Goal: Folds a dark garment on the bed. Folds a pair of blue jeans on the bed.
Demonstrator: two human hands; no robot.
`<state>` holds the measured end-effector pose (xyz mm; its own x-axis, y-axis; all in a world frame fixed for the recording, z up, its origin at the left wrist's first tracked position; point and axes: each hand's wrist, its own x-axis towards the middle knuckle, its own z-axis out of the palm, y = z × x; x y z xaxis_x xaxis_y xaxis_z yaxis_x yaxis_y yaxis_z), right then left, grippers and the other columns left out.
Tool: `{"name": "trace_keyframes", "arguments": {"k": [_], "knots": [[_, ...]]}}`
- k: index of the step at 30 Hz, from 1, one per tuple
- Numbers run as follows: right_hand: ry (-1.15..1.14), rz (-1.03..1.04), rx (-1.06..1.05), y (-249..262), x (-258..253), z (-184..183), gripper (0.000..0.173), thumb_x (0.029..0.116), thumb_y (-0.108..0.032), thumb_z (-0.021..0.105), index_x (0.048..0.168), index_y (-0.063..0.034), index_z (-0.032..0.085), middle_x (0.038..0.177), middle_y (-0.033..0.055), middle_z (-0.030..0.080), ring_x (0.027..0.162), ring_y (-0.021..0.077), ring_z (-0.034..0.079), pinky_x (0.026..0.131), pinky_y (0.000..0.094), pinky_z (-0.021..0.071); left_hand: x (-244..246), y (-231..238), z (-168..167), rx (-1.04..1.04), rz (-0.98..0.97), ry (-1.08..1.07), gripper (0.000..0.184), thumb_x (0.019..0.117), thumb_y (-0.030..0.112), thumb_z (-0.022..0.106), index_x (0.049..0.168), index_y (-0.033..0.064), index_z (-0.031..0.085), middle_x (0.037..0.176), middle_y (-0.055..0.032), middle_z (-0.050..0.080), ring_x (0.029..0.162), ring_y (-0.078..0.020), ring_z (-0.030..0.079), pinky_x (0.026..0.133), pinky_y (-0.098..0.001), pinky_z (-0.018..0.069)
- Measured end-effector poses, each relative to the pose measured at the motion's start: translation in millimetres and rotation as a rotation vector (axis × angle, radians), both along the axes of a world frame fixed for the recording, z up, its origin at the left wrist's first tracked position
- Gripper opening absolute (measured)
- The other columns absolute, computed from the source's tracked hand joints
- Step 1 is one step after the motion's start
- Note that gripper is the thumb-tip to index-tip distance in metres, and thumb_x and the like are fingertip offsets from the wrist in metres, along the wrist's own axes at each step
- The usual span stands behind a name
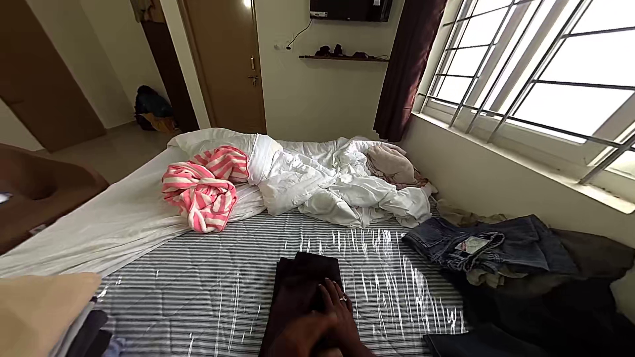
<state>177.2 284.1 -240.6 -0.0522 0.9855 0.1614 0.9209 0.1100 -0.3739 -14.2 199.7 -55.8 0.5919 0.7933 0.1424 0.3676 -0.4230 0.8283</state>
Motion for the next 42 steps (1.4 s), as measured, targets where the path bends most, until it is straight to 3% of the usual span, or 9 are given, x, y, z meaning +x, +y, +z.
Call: {"name": "trace_keyframes", "arguments": {"k": [2, 7, 12, 16, 20, 27, 33, 38, 42], "knots": [[-0.018, -0.074, 0.061, -2.2, -1.7, 0.3, 0.072, 0.0951, -0.056, 0.060, 0.153, -0.0146, 0.050, 0.167, 0.0123, 0.034, 0.155, 0.0338, 0.030, 0.119, 0.0616, 0.0291, -8.6, 57.1, -51.2, 0.032, 0.100, 0.415, 0.071, 0.1041, 0.052, 0.051, 0.159, 0.0090, 0.039, 0.166, -0.0100, 0.034, 0.155, -0.0276, 0.028, 0.127, -0.0501, 0.0243], [-0.054, -0.254, -0.188, -7.6, 5.4, -2.7, 0.101, 0.0905, -0.081, 0.045, 0.167, -0.0181, 0.021, 0.171, 0.0207, 0.015, 0.156, 0.0435, 0.022, 0.117, 0.0713, 0.0246, -25.5, 79.7, -143.6, -0.193, 0.229, 0.701, 0.083, 0.1040, 0.060, 0.044, 0.167, 0.0150, 0.013, 0.174, -0.0048, 0.001, 0.160, -0.0355, 0.002, 0.120, -0.0712, 0.0159], [0.085, -0.416, -0.423, 2.6, 11.3, 30.0, 0.110, 0.0888, -0.065, 0.067, 0.167, -0.0111, 0.012, 0.160, 0.0230, 0.038, 0.141, 0.0431, 0.047, 0.104, 0.0664, 0.0438, -29.3, 99.7, -153.3, -0.412, 0.615, 0.380, 0.104, 0.0807, 0.049, 0.084, 0.160, 0.0094, 0.030, 0.164, -0.0238, 0.027, 0.145, -0.0466, 0.037, 0.111, -0.0656, 0.0395], [0.266, -0.409, -0.648, 8.2, 24.8, 44.2, 0.097, 0.0904, -0.061, 0.070, 0.158, -0.0030, 0.033, 0.152, 0.0325, 0.043, 0.130, 0.0463, 0.056, 0.104, 0.0578, 0.0499, -39.6, 118.9, -157.1, -0.603, 0.715, 0.018, 0.113, 0.0780, 0.045, 0.089, 0.159, 0.0028, 0.023, 0.145, -0.0284, 0.052, 0.130, -0.0405, 0.056, 0.108, -0.0539, 0.0473], [0.420, -0.283, -0.718, 8.5, 32.4, 33.2, 0.085, 0.0880, -0.051, 0.076, 0.151, -0.0043, 0.044, 0.133, 0.0242, 0.063, 0.124, 0.0384, 0.062, 0.106, 0.0576, 0.0482, -36.1, 123.7, -155.9, -0.772, 0.657, -0.086, 0.115, 0.0759, 0.045, 0.090, 0.160, 0.0045, 0.023, 0.144, -0.0278, 0.052, 0.130, -0.0372, 0.057, 0.107, -0.0528, 0.0488], [0.714, -0.070, -0.642, 3.9, 40.9, 33.8, 0.079, 0.0887, -0.018, 0.079, 0.155, -0.0093, 0.036, 0.135, 0.0191, 0.063, 0.121, 0.0288, 0.065, 0.105, 0.0494, 0.0529, -34.8, 119.5, -137.1, -1.010, 0.470, -0.357, 0.071, 0.0918, 0.045, 0.075, 0.145, 0.0052, 0.050, 0.122, -0.0148, 0.071, 0.113, -0.0261, 0.070, 0.099, -0.0467, 0.0573], [0.799, 0.100, -0.645, -1.0, 41.0, 56.7, 0.096, 0.0861, -0.004, 0.076, 0.163, -0.0116, 0.019, 0.141, 0.0181, 0.059, 0.123, 0.0262, 0.065, 0.104, 0.0471, 0.0547, -37.6, 114.2, -121.4, -1.032, 0.549, -0.499, 0.060, 0.0940, 0.016, 0.066, 0.148, 0.0083, 0.042, 0.117, -0.0185, 0.069, 0.106, -0.0288, 0.069, 0.090, -0.0483, 0.0581], [0.955, 0.097, -0.487, -1.6, 38.6, 92.2, 0.073, 0.0915, -0.001, 0.067, 0.157, -0.0120, 0.037, 0.130, 0.0146, 0.068, 0.113, 0.0239, 0.070, 0.098, 0.0451, 0.0582, -59.0, 101.9, -68.4, -1.000, 0.630, -0.717, 0.028, 0.0986, 0.014, 0.056, 0.124, 0.0008, 0.058, 0.096, -0.0150, 0.070, 0.087, -0.0236, 0.070, 0.076, -0.0430, 0.0582], [0.942, 0.113, -0.314, 17.2, 5.8, 120.0, 0.059, 0.0942, 0.000, 0.059, 0.151, -0.0092, 0.044, 0.118, 0.0135, 0.072, 0.101, 0.0223, 0.072, 0.089, 0.0426, 0.0605, -84.6, 89.7, -41.5, -0.870, 0.588, -0.927, 0.047, 0.0986, 0.010, 0.053, 0.145, 0.0062, 0.044, 0.109, -0.0166, 0.069, 0.097, -0.0256, 0.070, 0.082, -0.0447, 0.0589]]}}
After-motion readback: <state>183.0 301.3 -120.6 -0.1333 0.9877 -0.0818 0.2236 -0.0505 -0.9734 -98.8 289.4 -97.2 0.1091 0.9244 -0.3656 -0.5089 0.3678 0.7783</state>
